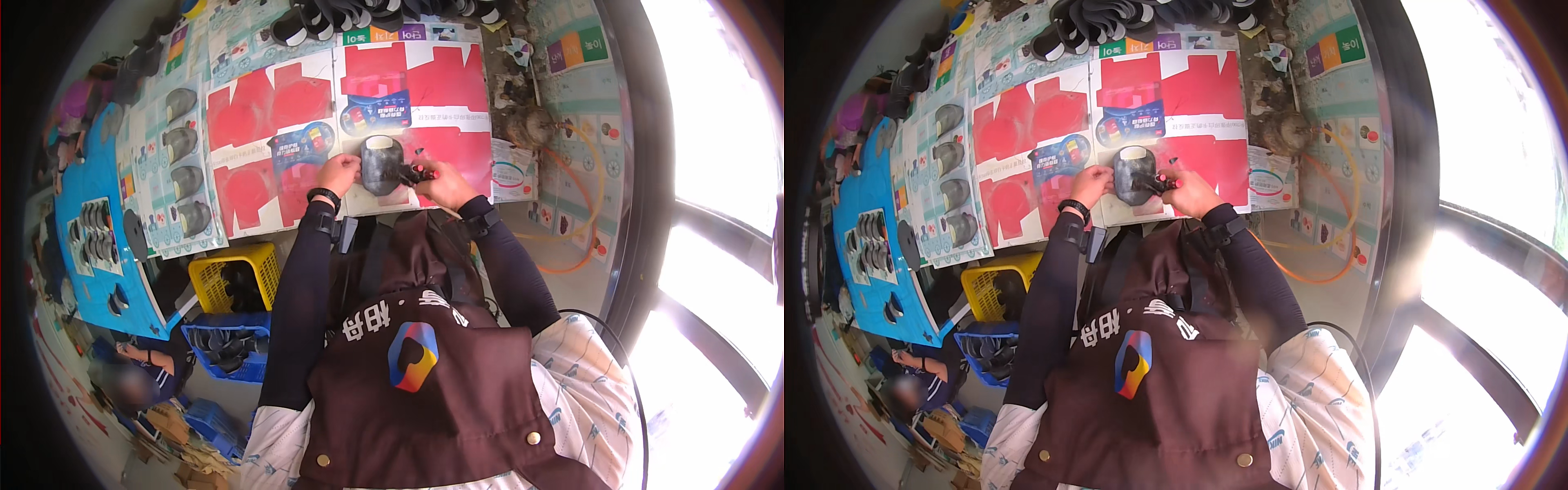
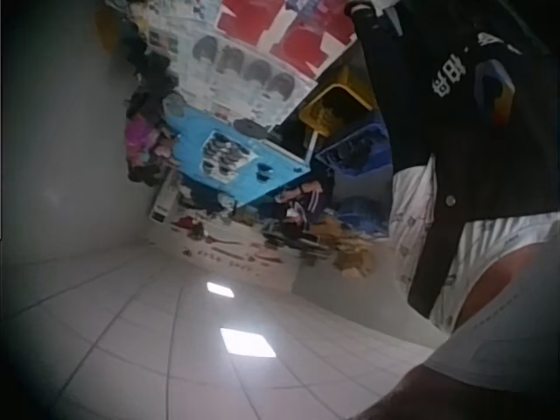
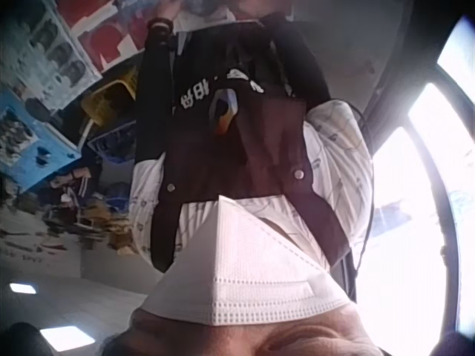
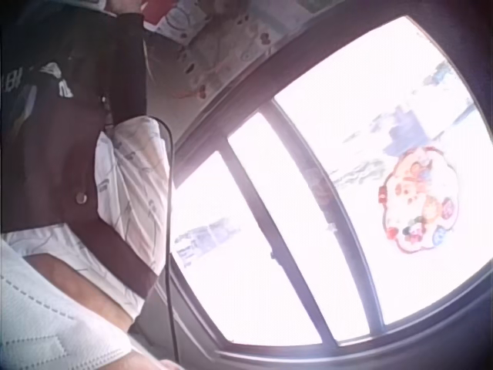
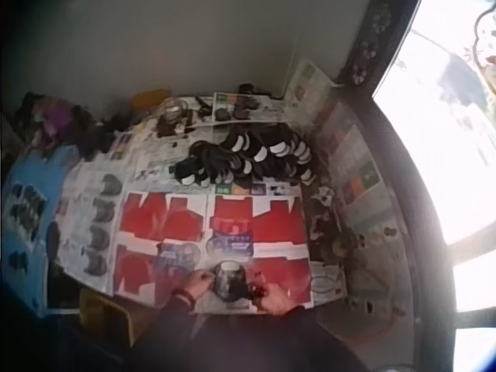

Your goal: Apply adhesive using a glue gun to shoe components and assemble them on a production line.

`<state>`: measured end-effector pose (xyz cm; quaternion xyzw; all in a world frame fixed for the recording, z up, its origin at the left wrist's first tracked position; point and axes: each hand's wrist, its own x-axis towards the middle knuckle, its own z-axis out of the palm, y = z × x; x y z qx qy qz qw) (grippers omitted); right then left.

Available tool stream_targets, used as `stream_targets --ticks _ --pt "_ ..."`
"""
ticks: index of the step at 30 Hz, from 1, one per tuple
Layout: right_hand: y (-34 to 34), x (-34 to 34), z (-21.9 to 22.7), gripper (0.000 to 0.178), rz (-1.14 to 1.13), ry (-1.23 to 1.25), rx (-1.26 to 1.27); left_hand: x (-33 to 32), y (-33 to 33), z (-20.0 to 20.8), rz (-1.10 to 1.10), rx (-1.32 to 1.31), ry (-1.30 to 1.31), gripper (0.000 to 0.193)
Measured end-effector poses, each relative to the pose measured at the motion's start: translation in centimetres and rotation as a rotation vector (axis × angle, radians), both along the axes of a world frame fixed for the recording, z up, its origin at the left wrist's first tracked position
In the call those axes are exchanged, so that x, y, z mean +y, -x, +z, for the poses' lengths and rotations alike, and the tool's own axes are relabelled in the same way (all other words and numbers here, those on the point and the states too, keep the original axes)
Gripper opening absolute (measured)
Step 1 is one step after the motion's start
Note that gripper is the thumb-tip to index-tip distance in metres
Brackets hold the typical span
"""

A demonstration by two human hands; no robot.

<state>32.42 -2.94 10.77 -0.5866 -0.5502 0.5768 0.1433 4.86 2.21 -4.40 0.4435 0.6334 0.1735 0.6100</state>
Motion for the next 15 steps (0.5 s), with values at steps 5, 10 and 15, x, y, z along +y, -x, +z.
stream_targets --ticks 5,10,15 --pt "0.0 -0.6 -0.4 0.035 0.016 -0.04 -0.055 -0.1 -0.5 0.4 -0.004 0.006 0.001 0.021" --pt "-0.3 -0.7 -0.9 0.036 0.008 0.027 0.022 -0.5 -0.7 0.5 0.009 0.001 -0.069 0.021" --pt "-0.4 -1.0 -0.1 0.037 -0.121 -0.059 -0.085 -0.8 -1.5 1.6 -0.048 0.006 -0.082 0.019"
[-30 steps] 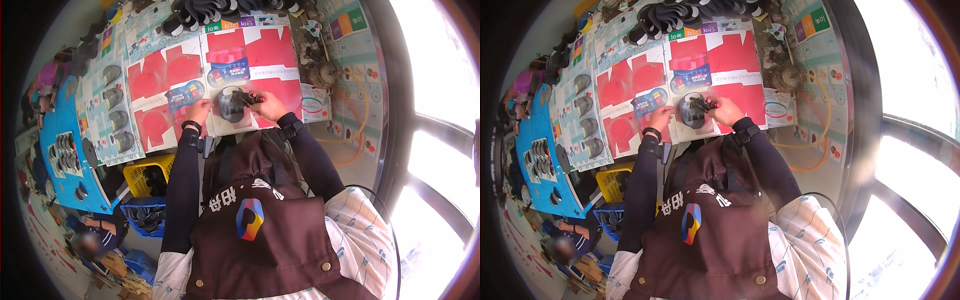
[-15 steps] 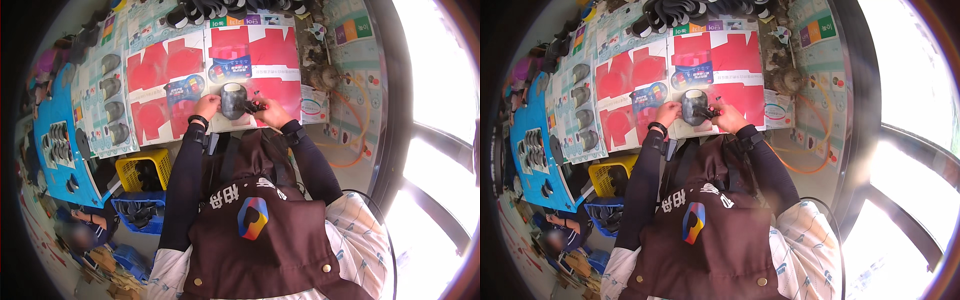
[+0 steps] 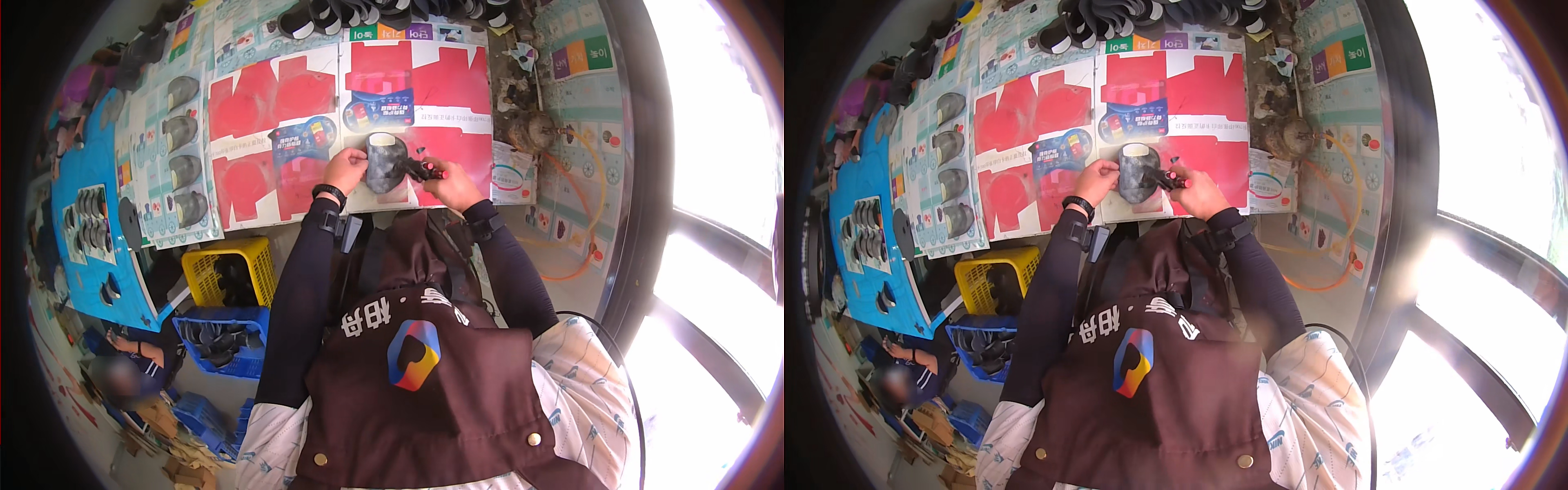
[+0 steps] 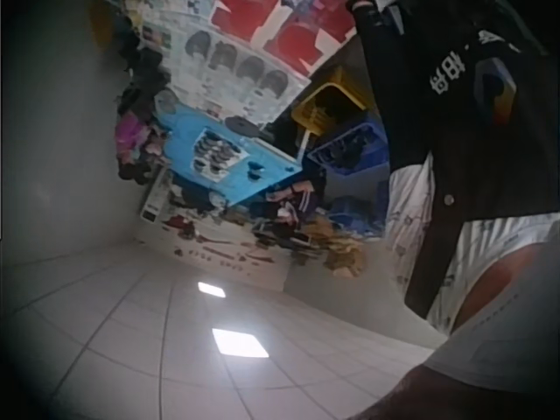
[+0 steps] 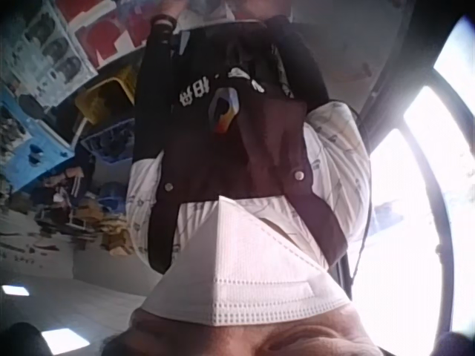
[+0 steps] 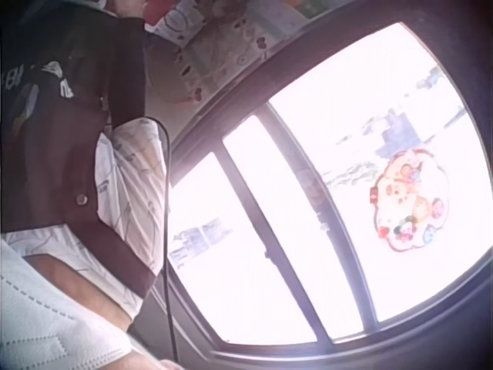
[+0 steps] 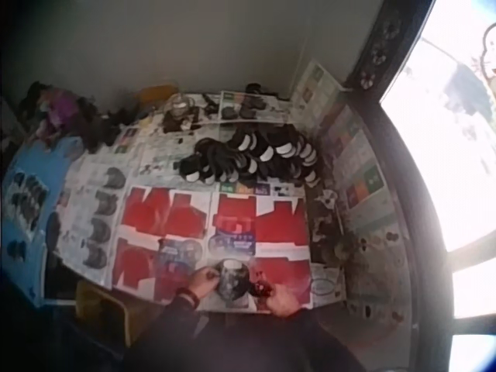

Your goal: Apply adhesive using a glue gun to shoe components and assemble them on a production line.

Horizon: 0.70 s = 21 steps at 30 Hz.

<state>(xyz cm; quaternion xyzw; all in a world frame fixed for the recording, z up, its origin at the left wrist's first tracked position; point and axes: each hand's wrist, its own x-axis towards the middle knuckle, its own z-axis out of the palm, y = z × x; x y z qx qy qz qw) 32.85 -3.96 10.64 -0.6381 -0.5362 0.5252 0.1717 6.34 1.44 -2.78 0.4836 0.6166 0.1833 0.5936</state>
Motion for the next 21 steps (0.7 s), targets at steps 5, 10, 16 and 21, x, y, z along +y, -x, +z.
stream_targets --ticks 5,10,16,21 --pt "-0.2 -0.2 -0.6 0.034 0.092 0.02 -0.078 0.2 -0.5 1.1 -0.038 0.013 -0.026 0.02" --pt "-0.1 0.0 -0.2 0.031 0.082 0.176 0.04 -0.1 -0.5 0.8 -0.036 -0.001 -0.057 0.021" --pt "-0.4 0.1 -0.7 0.038 -0.012 -0.077 -0.211 -0.1 -1.3 1.6 -0.045 0.003 -0.077 0.027" --pt "-0.8 -0.6 -0.3 0.036 -0.034 -0.118 -0.201 -0.7 -1.9 1.9 -0.038 0.014 -0.063 0.026"
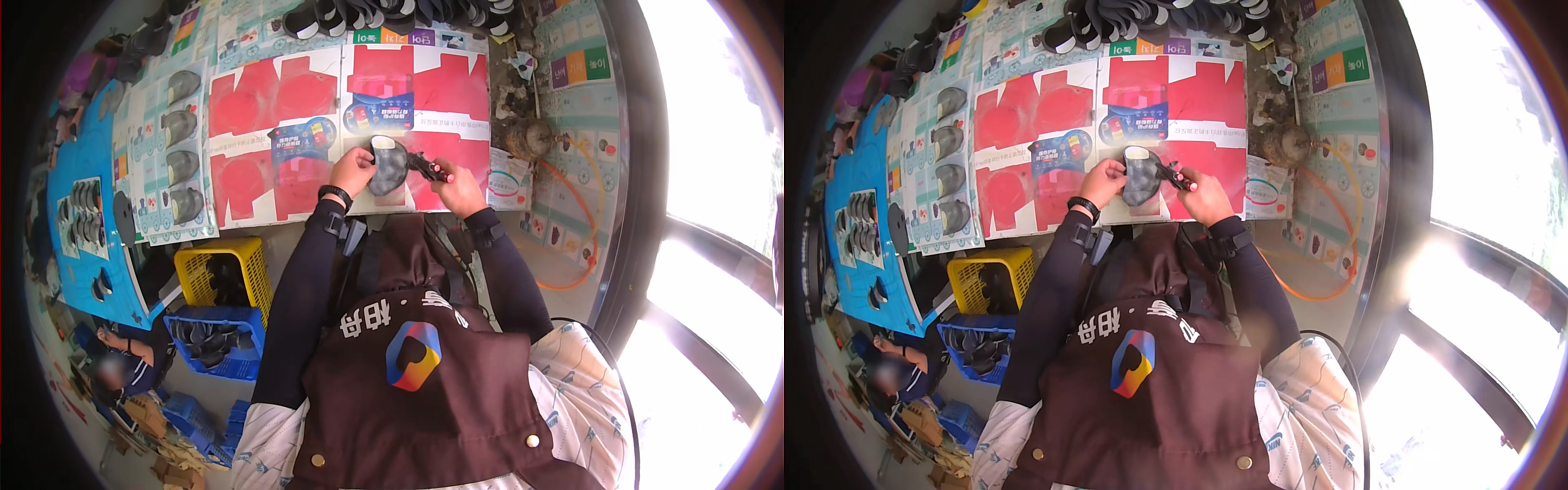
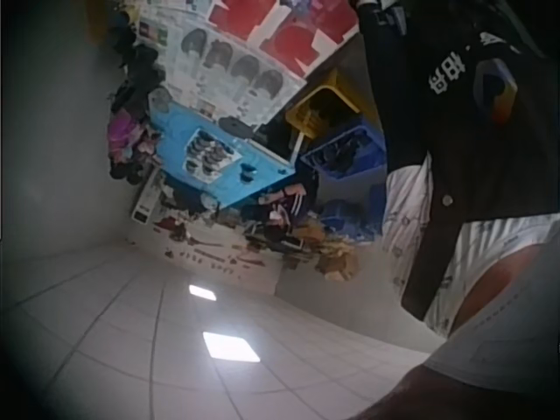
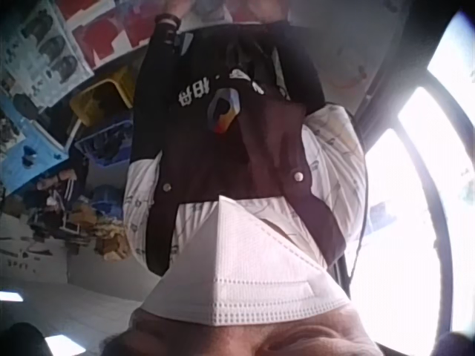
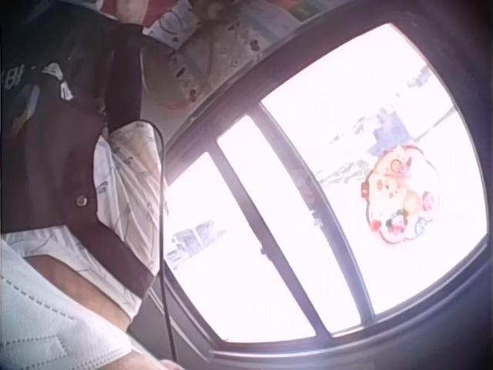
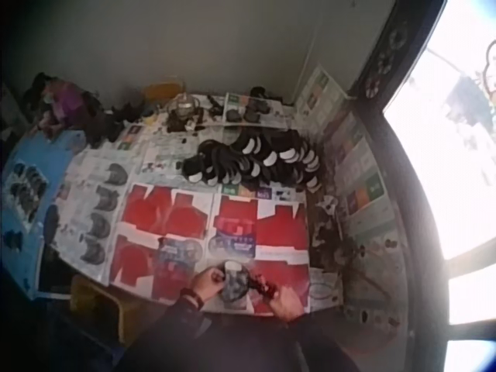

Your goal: Apply adhesive using a glue gun to shoe components and assemble them on a production line.

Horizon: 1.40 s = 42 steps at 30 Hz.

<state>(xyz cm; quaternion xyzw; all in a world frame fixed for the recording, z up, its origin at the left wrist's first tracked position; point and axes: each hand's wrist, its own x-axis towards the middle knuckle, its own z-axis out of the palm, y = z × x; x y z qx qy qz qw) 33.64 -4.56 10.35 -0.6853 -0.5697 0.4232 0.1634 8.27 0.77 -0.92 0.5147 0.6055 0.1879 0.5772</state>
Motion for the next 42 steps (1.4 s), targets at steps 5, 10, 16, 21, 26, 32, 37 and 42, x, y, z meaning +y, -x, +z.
stream_targets --ticks 5,10,16,21,26,32,37,42 --pt "0.2 -1.4 -0.9 0.031 0.087 0.14 0.097 -0.1 0.0 -0.5 0.019 0.002 -0.016 0.026" --pt "0.6 -0.4 -1.3 0.038 0.004 0.115 0.121 0.2 -0.1 -0.6 0.008 0.063 -0.031 0.028" --pt "0.2 1.8 -0.5 0.042 -0.059 0.078 0.327 -0.4 0.2 -0.9 0.031 0.251 -0.121 0.023" --pt "-2.9 -1.0 -3.0 0.039 -0.203 0.036 0.561 -0.3 0.1 -1.1 -0.087 0.507 -0.268 0.022" --pt "-5.7 -1.6 0.4 0.027 -0.235 0.013 0.598 -1.1 -0.5 4.3 0.126 0.372 -0.287 0.024" --pt "-4.1 -1.0 2.4 0.024 -0.333 -0.038 0.616 2.1 16.2 11.6 0.71 -0.565 0.159 0.019" --pt "-1.2 -0.5 3.3 0.025 -0.382 -0.039 0.489 9.8 32.0 12.7 1.081 -0.617 -0.105 0.026" --pt "2.1 -1.0 3.4 0.024 -0.41 -0.102 0.446 20.6 45.4 9.5 1.452 -0.665 -0.361 0.03"
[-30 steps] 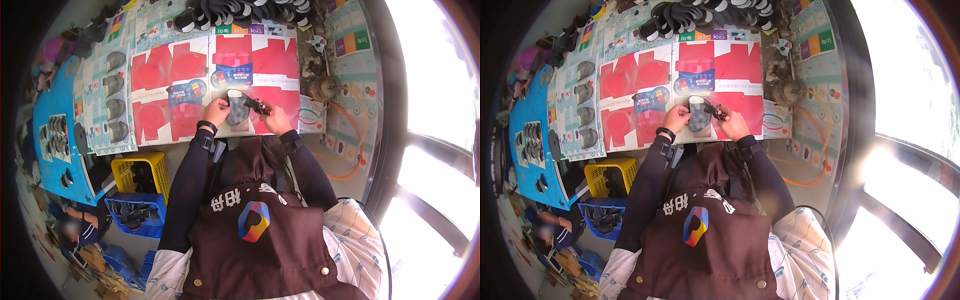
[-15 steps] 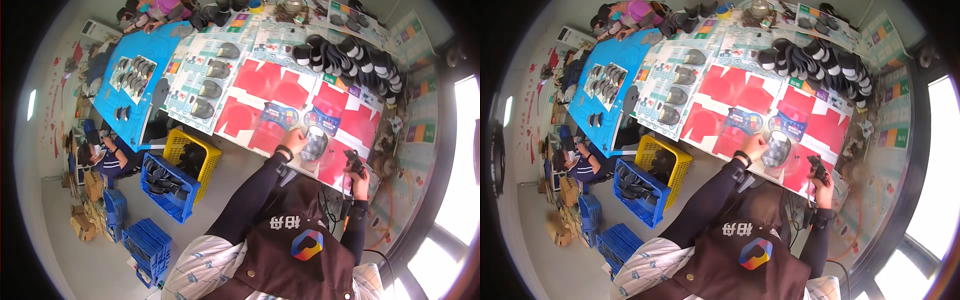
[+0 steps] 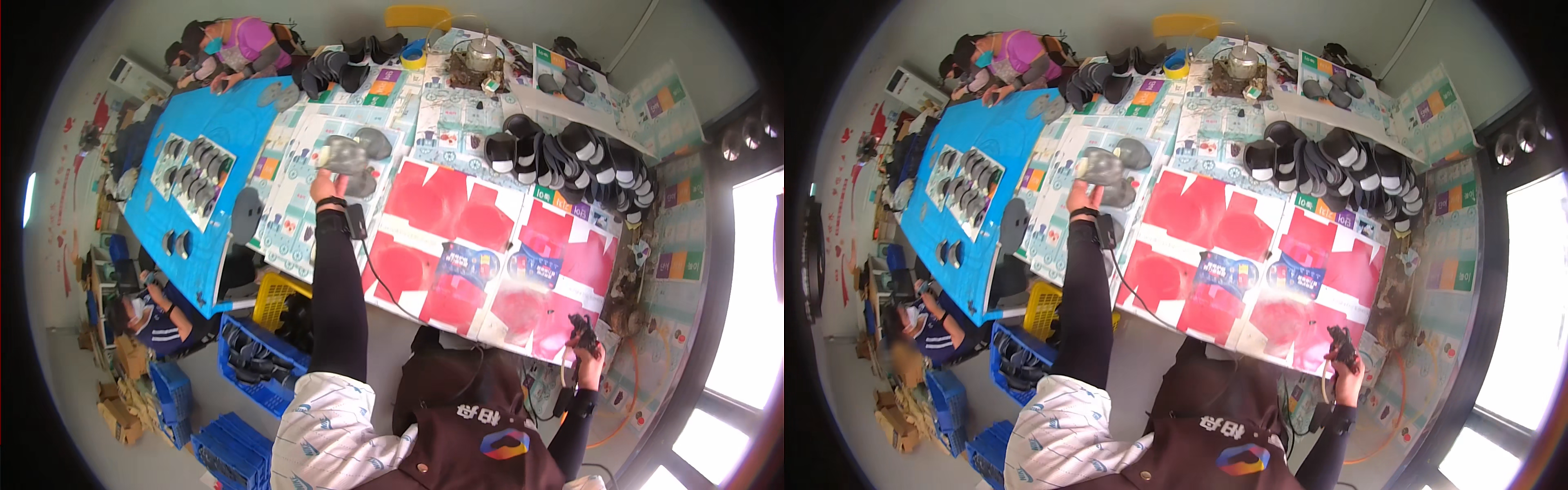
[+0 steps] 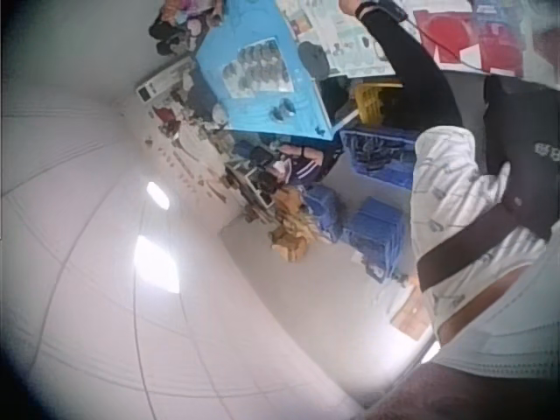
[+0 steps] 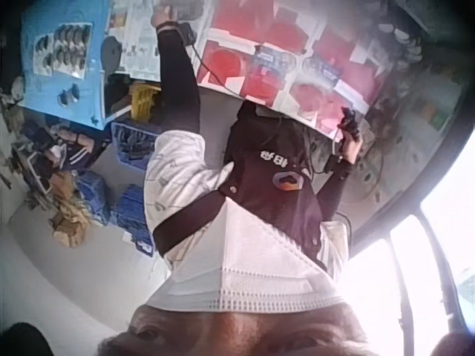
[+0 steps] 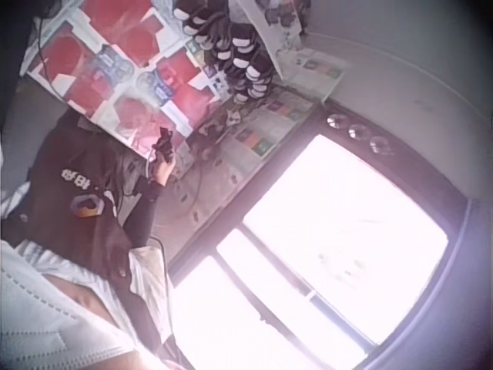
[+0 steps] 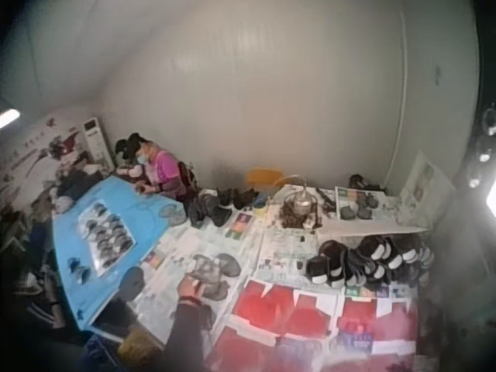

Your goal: Apply adhesive using a glue gun to shoe components and assemble them on a production line.

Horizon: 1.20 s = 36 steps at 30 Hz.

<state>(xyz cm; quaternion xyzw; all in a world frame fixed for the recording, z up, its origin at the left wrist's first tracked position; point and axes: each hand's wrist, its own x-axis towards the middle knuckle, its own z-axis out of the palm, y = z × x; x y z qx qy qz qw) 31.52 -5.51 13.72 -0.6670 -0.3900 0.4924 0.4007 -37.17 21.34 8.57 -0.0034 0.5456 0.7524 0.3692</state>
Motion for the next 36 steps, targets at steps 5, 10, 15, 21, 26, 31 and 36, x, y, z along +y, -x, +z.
stream_targets --ticks 5,10,15,21,26,31,36 --pt "4.5 0.1 2.5 0.027 -0.083 0.126 -0.08 9.4 7.1 -5.6 0.191 0.028 0.154 0.028" --pt "8.5 0.7 4.3 0.033 -0.171 0.221 -0.135 14.0 13.2 -14.9 -0.122 0.774 0.654 0.037" --pt "8.1 1.5 3.1 0.035 -0.206 0.164 -0.041 17.6 25.5 -12.6 -0.694 1.742 0.961 0.059" --pt "9.9 3.6 5.8 0.036 -0.229 0.214 -0.04 17.6 5.3 -17.8 -0.029 1.101 0.096 0.028" --pt "9.8 0.4 7.0 0.039 -0.248 0.191 -0.135 20.8 -26.4 -19.0 -0.865 0.976 0.196 0.062" --pt "9.0 -3.6 9.2 0.039 -0.222 0.178 -0.314 24.2 -33.1 -19.6 -1.462 1.683 -0.507 0.047" --pt "5.9 -7.0 11.2 0.041 -0.183 0.225 -0.395 21.1 -30.4 -14.0 -1.007 1.36 0.326 0.035"
